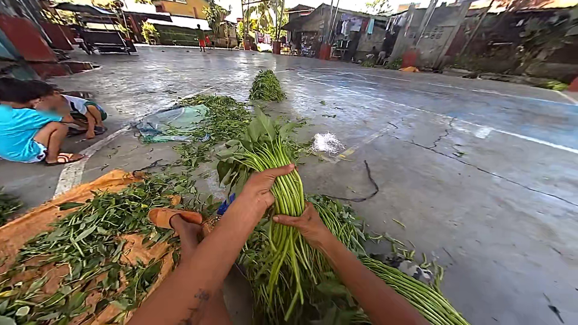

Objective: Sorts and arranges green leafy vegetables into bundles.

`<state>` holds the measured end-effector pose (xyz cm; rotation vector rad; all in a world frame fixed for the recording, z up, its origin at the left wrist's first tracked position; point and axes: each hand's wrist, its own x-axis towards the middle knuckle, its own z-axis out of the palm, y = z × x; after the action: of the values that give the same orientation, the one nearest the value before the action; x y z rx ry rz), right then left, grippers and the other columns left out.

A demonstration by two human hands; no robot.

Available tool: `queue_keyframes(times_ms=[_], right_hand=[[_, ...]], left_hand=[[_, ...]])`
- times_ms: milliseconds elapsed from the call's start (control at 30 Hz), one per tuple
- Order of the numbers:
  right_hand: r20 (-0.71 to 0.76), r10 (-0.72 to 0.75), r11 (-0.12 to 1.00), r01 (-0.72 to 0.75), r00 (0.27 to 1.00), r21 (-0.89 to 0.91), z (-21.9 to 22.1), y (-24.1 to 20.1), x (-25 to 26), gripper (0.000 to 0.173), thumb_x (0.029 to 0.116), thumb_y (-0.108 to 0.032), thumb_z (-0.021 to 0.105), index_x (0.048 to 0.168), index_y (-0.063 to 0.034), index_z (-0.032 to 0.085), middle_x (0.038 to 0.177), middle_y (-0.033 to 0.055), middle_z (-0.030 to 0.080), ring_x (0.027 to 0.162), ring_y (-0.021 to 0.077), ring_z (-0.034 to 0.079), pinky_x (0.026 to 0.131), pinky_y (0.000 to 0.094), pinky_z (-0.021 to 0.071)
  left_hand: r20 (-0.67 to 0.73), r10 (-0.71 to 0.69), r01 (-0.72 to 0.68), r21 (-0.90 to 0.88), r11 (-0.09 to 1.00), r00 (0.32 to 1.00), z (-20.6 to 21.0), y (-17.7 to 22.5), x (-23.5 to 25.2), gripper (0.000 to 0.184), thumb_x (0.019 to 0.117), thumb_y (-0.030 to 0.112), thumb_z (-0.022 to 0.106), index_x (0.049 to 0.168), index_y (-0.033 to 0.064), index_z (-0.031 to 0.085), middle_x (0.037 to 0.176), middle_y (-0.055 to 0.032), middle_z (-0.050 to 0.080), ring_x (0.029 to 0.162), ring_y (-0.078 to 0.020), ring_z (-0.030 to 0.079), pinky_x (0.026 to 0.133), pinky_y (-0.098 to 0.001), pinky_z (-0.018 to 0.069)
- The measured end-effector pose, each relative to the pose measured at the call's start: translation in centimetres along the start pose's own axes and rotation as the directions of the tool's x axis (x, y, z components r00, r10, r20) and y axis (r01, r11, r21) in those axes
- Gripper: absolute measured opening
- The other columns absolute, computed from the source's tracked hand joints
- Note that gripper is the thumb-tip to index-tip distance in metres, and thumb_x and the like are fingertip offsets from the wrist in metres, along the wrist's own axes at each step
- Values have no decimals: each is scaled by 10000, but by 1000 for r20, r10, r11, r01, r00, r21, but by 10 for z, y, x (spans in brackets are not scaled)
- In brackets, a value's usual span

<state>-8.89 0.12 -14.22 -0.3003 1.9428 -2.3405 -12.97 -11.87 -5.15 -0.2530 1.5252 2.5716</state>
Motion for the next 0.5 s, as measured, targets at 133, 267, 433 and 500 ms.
queue_keyframes(times_ms=[133, 267, 433, 500], right_hand=[[139, 86, 995, -78, 987, -61, -36, -50, 4, 242, 883, 37, 728, 1114, -1, 670, 915, 61, 745, 797, 108, 716, 774, 280, 613], [113, 36, 838, 31, 993, -544, -78, -133, -10, 246, 846, -16, 795, 1067, -3, 688, 882, 24, 726, 753, 40, 683, 724, 223, 593], [146, -182, 226, 185, 973, -956, -158, -176, -66, 203, 756, -167, 834, 848, -49, 697, 712, 16, 648, 632, 77, 600, 598, 313, 496], [138, -174, 124, 161, 975, -979, -197, -157, -97, 244, 752, -171, 833, 826, -11, 664, 717, 77, 624, 642, 172, 601, 603, 396, 499]], left_hand=[[-32, 30, -32, -85, 996, 999, 38, 9, -6, 312, 890, 29, 723, 1182, 32, 615, 978, -120, 697, 852, -191, 698, 742, -361, 603], [185, 131, -67, -318, 946, 974, 80, 9, -22, 171, 993, 79, 607, 1159, 96, 566, 971, -55, 675, 879, -145, 694, 791, -333, 609], [634, 327, 61, -510, 858, 701, 111, -71, 8, 208, 1008, 228, 617, 1211, 183, 604, 1151, -18, 708, 1092, -177, 690, 938, -383, 591], [730, 287, 10, -373, 928, 621, 110, -127, 24, 481, 869, 207, 787, 1296, 110, 587, 1280, -53, 671, 1173, -182, 645, 995, -378, 553]])
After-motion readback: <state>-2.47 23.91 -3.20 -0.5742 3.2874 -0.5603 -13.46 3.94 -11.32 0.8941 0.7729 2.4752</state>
